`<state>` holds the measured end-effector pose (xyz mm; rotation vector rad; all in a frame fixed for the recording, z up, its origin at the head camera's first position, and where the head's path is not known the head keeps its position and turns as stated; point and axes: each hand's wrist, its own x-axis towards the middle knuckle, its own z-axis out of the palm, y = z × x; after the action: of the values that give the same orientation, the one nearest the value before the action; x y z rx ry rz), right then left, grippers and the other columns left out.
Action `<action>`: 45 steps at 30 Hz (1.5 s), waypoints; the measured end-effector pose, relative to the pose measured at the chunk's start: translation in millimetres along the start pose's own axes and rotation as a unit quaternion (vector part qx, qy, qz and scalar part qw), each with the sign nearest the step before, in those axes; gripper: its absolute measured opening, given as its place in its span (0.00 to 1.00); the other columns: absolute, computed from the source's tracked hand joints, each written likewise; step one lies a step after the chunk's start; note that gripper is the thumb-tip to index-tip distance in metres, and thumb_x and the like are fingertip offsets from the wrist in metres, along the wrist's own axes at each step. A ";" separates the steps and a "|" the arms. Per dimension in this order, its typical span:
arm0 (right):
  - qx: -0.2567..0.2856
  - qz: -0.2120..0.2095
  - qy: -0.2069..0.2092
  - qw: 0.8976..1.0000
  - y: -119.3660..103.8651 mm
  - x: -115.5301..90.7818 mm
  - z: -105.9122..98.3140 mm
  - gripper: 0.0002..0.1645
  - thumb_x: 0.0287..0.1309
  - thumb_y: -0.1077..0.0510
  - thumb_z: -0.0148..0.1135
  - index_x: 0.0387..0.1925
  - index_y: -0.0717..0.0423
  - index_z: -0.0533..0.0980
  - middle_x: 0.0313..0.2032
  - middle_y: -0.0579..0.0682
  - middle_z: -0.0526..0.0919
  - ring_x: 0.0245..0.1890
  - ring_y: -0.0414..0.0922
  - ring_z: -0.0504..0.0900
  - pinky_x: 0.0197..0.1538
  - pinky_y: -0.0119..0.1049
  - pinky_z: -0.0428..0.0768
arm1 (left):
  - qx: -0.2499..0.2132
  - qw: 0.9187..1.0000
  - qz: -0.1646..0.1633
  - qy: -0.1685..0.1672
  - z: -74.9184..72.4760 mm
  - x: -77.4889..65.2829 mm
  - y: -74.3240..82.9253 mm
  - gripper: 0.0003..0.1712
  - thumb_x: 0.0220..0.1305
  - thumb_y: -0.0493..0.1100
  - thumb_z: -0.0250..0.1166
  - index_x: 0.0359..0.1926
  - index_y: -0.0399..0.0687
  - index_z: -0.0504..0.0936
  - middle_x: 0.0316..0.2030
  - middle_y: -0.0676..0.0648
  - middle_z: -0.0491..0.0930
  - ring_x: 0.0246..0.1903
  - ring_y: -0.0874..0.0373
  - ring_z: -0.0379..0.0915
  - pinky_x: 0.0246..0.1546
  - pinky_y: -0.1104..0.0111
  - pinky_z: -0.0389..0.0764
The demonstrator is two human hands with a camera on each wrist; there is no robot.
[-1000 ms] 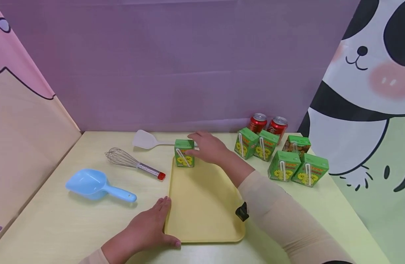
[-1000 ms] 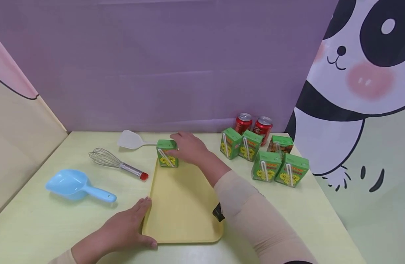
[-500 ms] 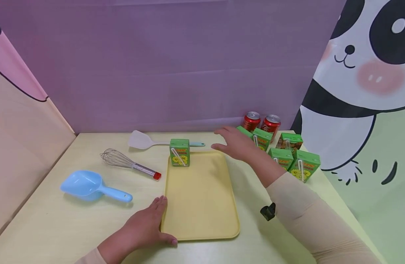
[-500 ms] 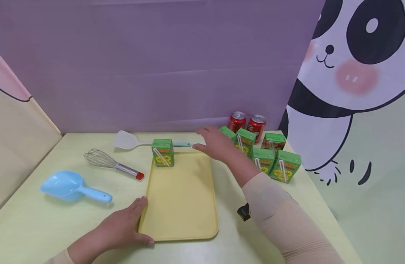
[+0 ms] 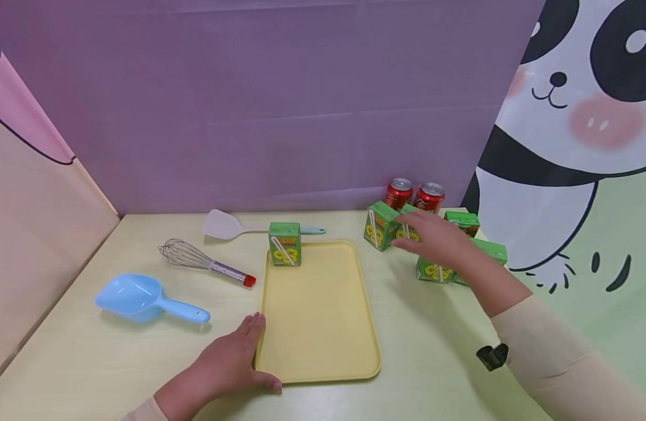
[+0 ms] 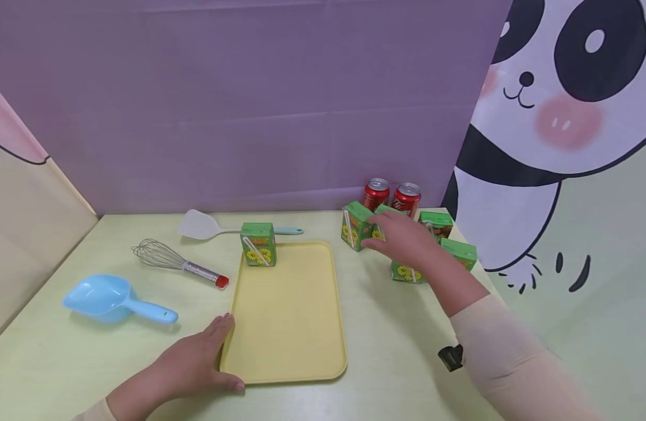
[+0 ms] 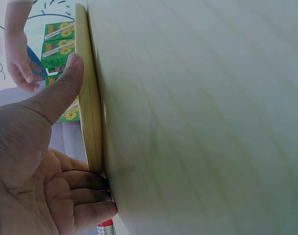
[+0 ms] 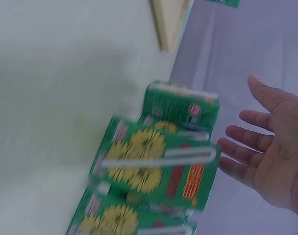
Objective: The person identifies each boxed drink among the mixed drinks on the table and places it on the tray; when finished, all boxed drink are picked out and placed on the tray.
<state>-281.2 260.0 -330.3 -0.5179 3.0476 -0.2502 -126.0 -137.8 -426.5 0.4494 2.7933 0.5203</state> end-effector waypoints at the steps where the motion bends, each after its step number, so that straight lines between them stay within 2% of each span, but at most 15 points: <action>1: -0.002 0.002 -0.002 1.000 3.9 -3.7 -0.4 0.46 0.59 0.29 0.57 0.69 0.52 0.67 0.69 0.59 0.67 0.69 0.62 0.63 0.63 0.66 0.67 | 0.000 1.000 0.000 0.000 -0.1 0.2 -0.1 0.74 0.37 0.75 0.73 0.74 0.35 0.54 0.73 0.35 0.56 0.73 0.41 0.54 0.64 0.47 0.69; 6: -0.003 0.004 -0.005 1.000 20.7 -18.8 -1.4 0.49 0.58 0.28 0.58 0.70 0.55 0.66 0.67 0.62 0.68 0.69 0.64 0.62 0.64 0.66 0.65 | -0.001 1.000 -0.003 -0.004 -0.3 0.4 -0.4 0.74 0.36 0.75 0.73 0.74 0.35 0.54 0.73 0.35 0.56 0.72 0.41 0.54 0.64 0.47 0.68; 10: -0.003 0.001 -0.012 1.000 32.9 -25.3 -0.1 0.46 0.57 0.34 0.65 0.67 0.60 0.69 0.65 0.64 0.71 0.67 0.65 0.65 0.64 0.65 0.66 | -0.004 1.000 -0.006 -0.007 -0.3 0.0 0.5 0.74 0.36 0.75 0.73 0.75 0.36 0.54 0.74 0.35 0.56 0.72 0.41 0.54 0.64 0.47 0.68; 17: -0.016 0.000 -0.030 0.999 47.2 -27.2 0.9 0.38 0.59 0.49 0.68 0.65 0.64 0.69 0.62 0.68 0.73 0.64 0.67 0.67 0.63 0.64 0.68 | -0.002 1.000 -0.001 -0.001 0.1 -0.7 1.2 0.74 0.37 0.75 0.73 0.74 0.35 0.54 0.73 0.34 0.56 0.72 0.41 0.54 0.64 0.47 0.69; 24: -0.013 0.004 -0.044 0.999 51.8 -24.6 2.9 0.37 0.58 0.51 0.69 0.64 0.65 0.69 0.60 0.67 0.74 0.62 0.65 0.70 0.61 0.63 0.70 | -0.007 1.000 0.003 0.001 1.6 -0.6 -0.3 0.73 0.37 0.74 0.73 0.74 0.35 0.54 0.73 0.34 0.56 0.72 0.40 0.55 0.63 0.47 0.69; 28: -0.017 -0.006 -0.039 0.999 48.3 -23.1 3.3 0.37 0.57 0.50 0.70 0.62 0.65 0.71 0.57 0.65 0.77 0.60 0.64 0.72 0.60 0.62 0.72 | -0.007 1.000 0.005 0.004 2.3 -0.7 -1.1 0.73 0.37 0.74 0.73 0.74 0.35 0.54 0.73 0.33 0.56 0.72 0.40 0.56 0.63 0.46 0.69; 33: -0.019 -0.011 -0.040 0.999 37.6 -18.2 4.1 0.38 0.58 0.46 0.68 0.64 0.63 0.71 0.60 0.65 0.76 0.62 0.65 0.71 0.61 0.62 0.71 | -0.008 1.000 0.002 0.002 1.6 -1.2 -0.8 0.74 0.37 0.75 0.73 0.75 0.35 0.53 0.73 0.34 0.55 0.72 0.41 0.54 0.64 0.47 0.69; 45: -0.008 -0.024 -0.035 0.999 -9.9 9.4 -1.5 0.39 0.58 0.43 0.68 0.68 0.53 0.69 0.64 0.57 0.74 0.65 0.58 0.70 0.61 0.60 0.73 | -0.006 1.000 -0.003 -0.003 1.9 -0.5 -2.8 0.74 0.37 0.75 0.72 0.75 0.36 0.53 0.74 0.35 0.55 0.73 0.42 0.53 0.64 0.47 0.68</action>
<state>-286.9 247.9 -327.3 -0.5877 2.9756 -0.2056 -125.7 -140.0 -429.2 0.4391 2.7839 0.5333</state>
